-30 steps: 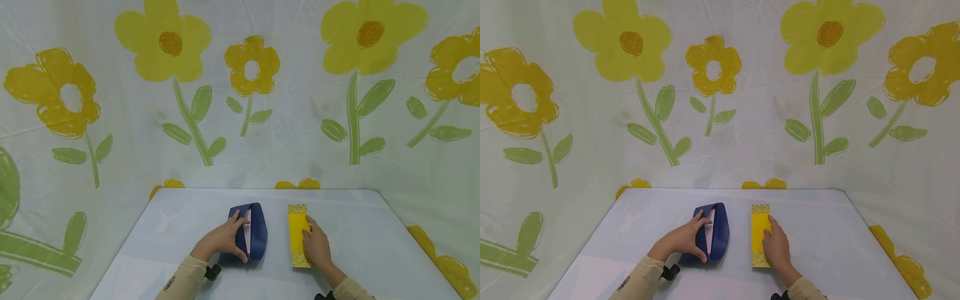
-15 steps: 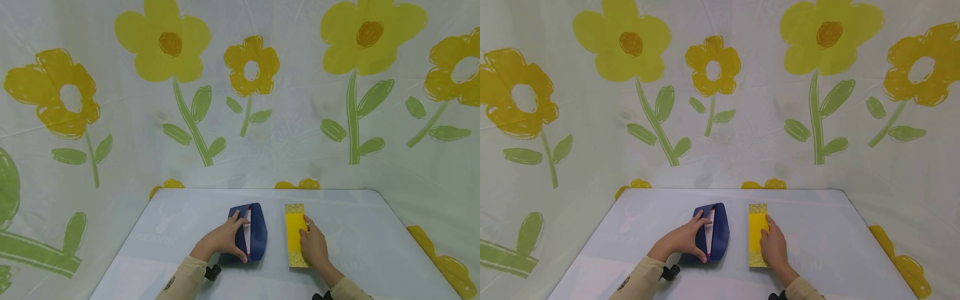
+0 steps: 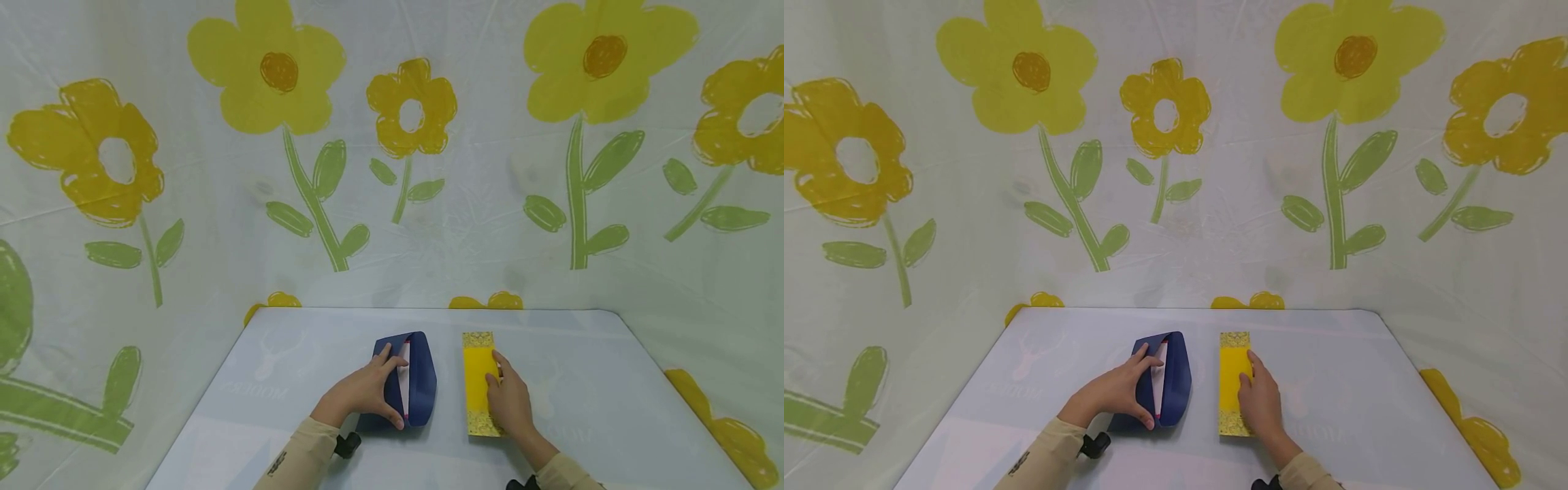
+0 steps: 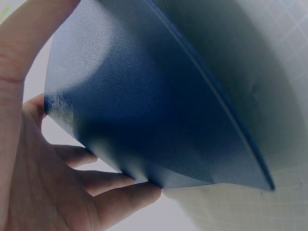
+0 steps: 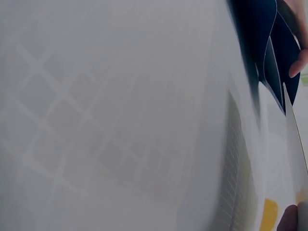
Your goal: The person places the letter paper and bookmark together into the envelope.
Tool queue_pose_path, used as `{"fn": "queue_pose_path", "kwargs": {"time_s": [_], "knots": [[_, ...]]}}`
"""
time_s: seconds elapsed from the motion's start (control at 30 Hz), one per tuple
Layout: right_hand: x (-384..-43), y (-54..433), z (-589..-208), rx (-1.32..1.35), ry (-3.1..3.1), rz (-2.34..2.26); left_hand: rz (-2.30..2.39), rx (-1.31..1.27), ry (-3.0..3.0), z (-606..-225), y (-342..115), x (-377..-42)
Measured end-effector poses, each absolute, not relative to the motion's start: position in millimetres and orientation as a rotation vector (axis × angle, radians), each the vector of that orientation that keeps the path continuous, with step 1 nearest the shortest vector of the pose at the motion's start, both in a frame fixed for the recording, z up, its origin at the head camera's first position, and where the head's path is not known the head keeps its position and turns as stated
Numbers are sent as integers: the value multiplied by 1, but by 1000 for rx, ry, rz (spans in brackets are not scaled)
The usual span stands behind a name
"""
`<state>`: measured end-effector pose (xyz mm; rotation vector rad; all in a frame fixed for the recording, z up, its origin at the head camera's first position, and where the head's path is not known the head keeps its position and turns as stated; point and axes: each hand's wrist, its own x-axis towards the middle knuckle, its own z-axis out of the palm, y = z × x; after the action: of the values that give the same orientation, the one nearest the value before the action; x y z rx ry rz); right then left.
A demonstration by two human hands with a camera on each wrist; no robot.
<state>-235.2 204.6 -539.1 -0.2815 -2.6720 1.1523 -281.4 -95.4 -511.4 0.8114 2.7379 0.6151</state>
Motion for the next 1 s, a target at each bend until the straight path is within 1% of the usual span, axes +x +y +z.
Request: {"fn": "queue_pose_path", "kwargs": {"time_s": [1.0], "knots": [[-233,186,-531,-248,-2626,1233,631,818,2729,-510,-97,-281]]}}
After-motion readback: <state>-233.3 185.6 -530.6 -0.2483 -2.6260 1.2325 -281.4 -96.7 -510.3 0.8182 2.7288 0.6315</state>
